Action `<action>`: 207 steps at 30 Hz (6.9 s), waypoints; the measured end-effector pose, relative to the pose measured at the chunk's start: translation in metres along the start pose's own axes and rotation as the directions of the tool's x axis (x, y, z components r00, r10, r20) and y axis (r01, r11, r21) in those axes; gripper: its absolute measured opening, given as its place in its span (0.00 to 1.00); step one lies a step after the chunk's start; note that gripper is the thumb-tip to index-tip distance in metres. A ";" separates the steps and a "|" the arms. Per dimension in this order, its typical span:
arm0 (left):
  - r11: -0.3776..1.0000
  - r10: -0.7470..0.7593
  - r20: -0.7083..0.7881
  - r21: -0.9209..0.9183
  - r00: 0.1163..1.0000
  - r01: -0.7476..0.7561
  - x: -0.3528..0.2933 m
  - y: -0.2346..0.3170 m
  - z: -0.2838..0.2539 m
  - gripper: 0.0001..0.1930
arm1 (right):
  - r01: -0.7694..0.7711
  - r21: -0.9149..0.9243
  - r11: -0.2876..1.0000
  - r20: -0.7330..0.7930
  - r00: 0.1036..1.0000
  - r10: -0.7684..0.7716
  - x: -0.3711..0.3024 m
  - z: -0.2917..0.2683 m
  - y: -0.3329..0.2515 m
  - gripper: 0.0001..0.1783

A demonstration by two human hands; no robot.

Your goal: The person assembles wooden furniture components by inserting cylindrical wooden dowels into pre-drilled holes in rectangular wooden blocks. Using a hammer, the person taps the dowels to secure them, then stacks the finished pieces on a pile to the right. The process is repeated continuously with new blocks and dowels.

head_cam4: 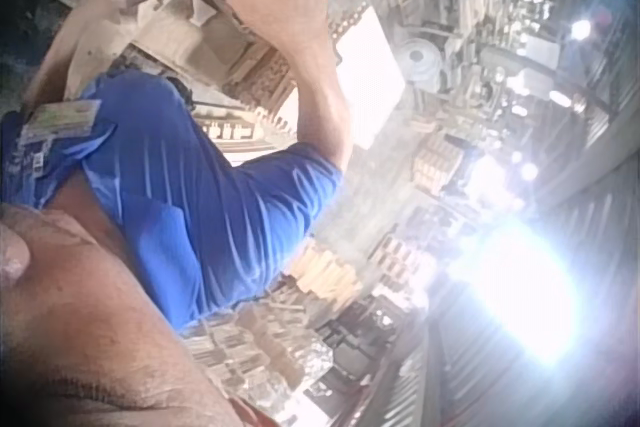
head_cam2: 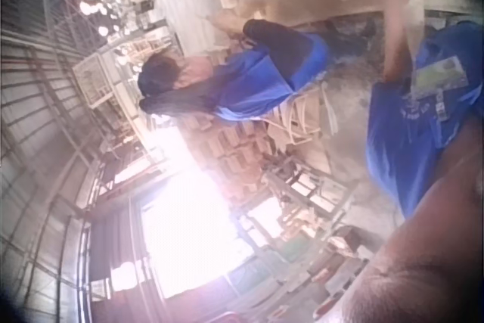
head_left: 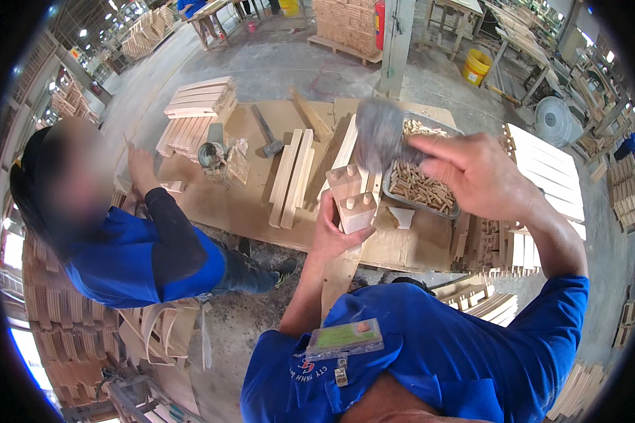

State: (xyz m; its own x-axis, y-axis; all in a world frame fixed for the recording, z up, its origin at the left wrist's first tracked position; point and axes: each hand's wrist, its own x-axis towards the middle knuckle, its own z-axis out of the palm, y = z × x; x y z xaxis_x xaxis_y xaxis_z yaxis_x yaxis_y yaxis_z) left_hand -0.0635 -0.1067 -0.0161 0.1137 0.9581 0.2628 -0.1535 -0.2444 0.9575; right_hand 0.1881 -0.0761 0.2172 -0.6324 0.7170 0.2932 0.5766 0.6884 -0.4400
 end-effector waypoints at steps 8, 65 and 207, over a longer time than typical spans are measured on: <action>1.000 -0.022 0.049 0.004 0.999 0.022 0.005 -0.001 0.003 0.46 | 0.068 -0.105 0.992 -0.141 0.986 -0.083 0.012 0.026 -0.003 0.21; 0.444 -0.612 0.545 -0.364 0.574 0.819 -0.064 0.006 -0.082 0.37 | -0.176 0.778 0.604 0.089 0.981 0.172 -0.061 0.281 0.054 0.43; 0.624 -0.657 -0.338 0.257 0.674 0.738 -0.036 -0.085 -0.051 0.32 | -0.704 0.207 0.679 0.012 0.696 0.718 -0.151 0.242 0.143 0.21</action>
State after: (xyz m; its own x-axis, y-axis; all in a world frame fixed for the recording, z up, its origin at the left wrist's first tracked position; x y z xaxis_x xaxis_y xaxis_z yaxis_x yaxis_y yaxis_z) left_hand -0.1042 -0.1126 -0.1128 -0.1539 0.8565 -0.4927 0.2408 0.5161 0.8220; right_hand 0.2411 -0.1122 -0.0952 -0.0322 0.9920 -0.1218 0.7300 -0.0599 -0.6808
